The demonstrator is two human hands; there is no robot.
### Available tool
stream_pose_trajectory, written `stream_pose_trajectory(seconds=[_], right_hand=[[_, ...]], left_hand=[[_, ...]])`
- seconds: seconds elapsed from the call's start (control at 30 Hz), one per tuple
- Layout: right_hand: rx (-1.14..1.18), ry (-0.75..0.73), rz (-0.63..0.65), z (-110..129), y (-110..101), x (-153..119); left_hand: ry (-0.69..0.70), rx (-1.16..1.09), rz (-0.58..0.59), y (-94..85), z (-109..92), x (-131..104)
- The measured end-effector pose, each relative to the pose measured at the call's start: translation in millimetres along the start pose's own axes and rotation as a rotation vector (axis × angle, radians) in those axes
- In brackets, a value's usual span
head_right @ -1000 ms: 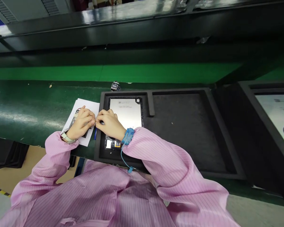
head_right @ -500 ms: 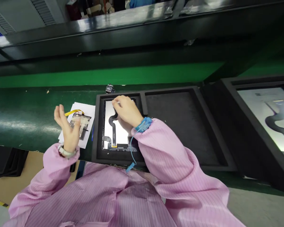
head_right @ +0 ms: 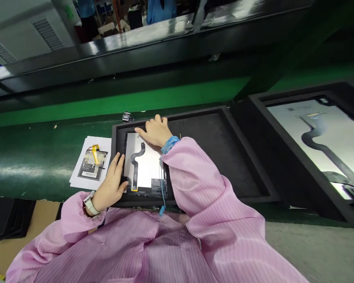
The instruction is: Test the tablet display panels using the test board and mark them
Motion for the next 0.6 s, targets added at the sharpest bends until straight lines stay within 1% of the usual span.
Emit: stream_pose_trajectory(seconds=[0.1, 0.13, 0.2, 0.27, 0.3, 0.37, 0.43, 0.47, 0.53, 0.6], right_hand=[[0.037, 0.013, -0.006, 4.4, -22.6, -6.4], [0.052, 0.011, -0.021, 8.4, -31.4, -10.2], [0.092, -0.013, -0.076, 18.5, -50.4, -19.7], [0.135, -0.051, -0.164, 27.4, -70.5, -32.3], [0.154, -0.065, -0.227, 29.6, -81.3, -40.4], [0.182, -0.063, -0.376, 27.4, -103.3, -61.0], [0.211, -0.019, -0.509, 16.9, -120.8, -87.4], [0.229, 0.008, -0.544, 9.9, -125.5, -101.8], [0.265, 0.035, -0.518, -3.2, -123.0, -129.7], [0.261, 0.002, -0.413, -11.0, -105.9, -156.2]], left_hand=[[-0.048, -0.121, 0.006, -4.4, 1.6, 3.8], [-0.086, -0.195, -0.015, -5.5, 2.8, 6.1], [-0.197, -0.424, -0.079, -7.0, 6.3, 11.1], [-0.293, -0.675, -0.150, -10.1, 7.7, 16.7], [-0.313, -0.764, -0.186, -14.7, 6.9, 20.5], [-0.315, -0.852, -0.261, -32.9, 5.2, 32.1], [-0.320, -0.904, -0.338, -59.9, 9.5, 52.5], [-0.350, -0.944, -0.385, -74.4, 16.2, 66.8], [-0.449, -1.034, -0.460, -99.4, 37.2, 104.8], [-0.608, -1.142, -0.595, -116.7, 66.9, 148.6]])
Point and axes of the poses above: each hand's wrist, its own x-axis towards the middle knuckle, its own y-axis out of the palm, z = x × y, the point moved 6 cm from there along x, towards the middle knuckle, and after that the axes turned 2 degrees about x, right-handed, at the moved point
